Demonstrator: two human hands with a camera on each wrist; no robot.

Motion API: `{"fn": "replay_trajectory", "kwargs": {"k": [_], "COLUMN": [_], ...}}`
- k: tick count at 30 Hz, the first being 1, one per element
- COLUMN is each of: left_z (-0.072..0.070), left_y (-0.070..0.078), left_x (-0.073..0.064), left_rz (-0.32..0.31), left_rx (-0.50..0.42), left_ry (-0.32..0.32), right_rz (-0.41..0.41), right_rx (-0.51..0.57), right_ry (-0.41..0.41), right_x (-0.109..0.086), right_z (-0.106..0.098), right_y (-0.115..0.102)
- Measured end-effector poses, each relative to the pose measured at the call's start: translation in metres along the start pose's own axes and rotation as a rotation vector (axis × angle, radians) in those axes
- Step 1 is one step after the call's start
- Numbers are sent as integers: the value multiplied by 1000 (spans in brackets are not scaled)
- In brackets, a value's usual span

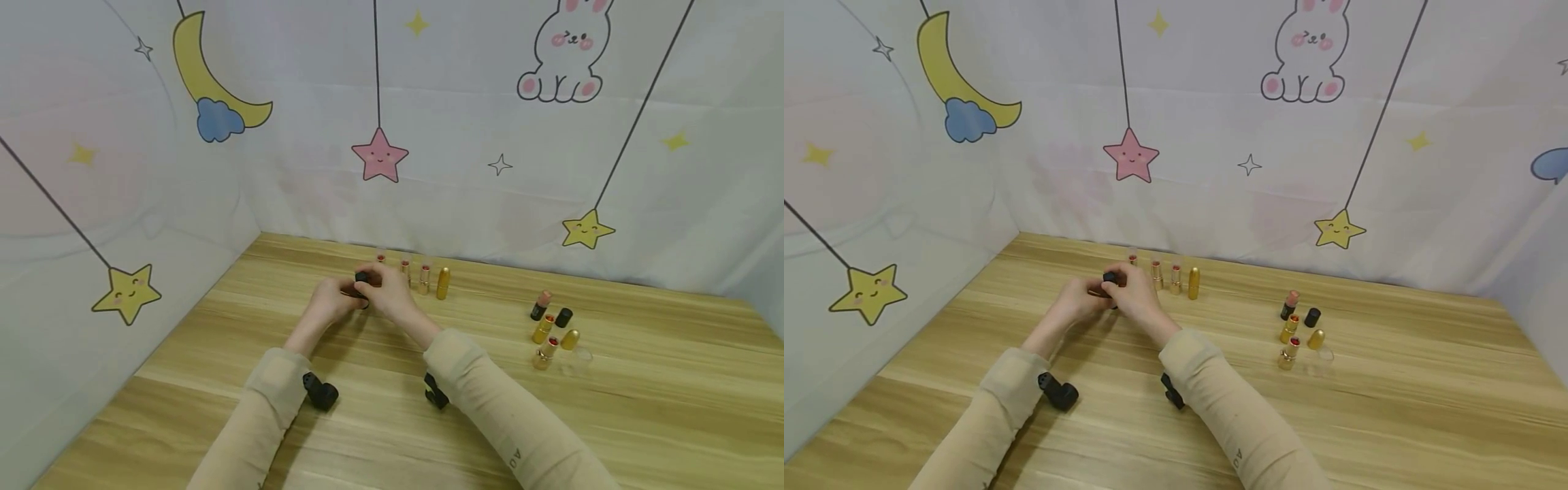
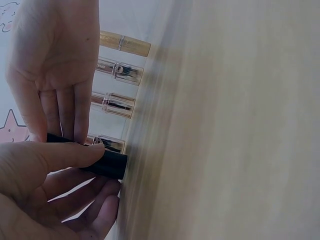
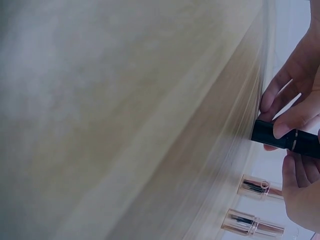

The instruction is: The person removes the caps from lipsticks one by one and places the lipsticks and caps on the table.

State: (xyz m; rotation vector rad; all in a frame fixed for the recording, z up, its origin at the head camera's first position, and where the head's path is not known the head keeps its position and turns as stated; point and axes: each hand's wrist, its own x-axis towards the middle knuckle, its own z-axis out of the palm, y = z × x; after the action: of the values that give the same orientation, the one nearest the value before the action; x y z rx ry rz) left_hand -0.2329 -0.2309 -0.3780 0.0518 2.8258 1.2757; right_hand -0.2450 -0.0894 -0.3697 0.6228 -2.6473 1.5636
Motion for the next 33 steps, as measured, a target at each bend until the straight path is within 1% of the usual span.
{"fn": "replay_trajectory", "kwargs": {"k": [9, 16, 23, 30, 33], "left_z": [0, 0, 0, 1, 2], "left_y": [1, 4, 6, 7, 10], "left_x": [2, 1, -1, -1, -1], "left_rz": [-6, -13, -4, -9, 0], "left_rx": [3, 17, 30, 17, 14], "left_ry": [-18, -22, -27, -46, -59], "right_rz": [9, 11, 3, 16, 25], "right_rx": [7, 16, 22, 78, 101], "right_ry": [-5, 2, 8, 9, 17], "right_x": [-2, -3, -5, -10, -13], "right_z": [-5, -8, -10, -14, -17], "right_y": [-3, -2, -1, -1, 0]}}
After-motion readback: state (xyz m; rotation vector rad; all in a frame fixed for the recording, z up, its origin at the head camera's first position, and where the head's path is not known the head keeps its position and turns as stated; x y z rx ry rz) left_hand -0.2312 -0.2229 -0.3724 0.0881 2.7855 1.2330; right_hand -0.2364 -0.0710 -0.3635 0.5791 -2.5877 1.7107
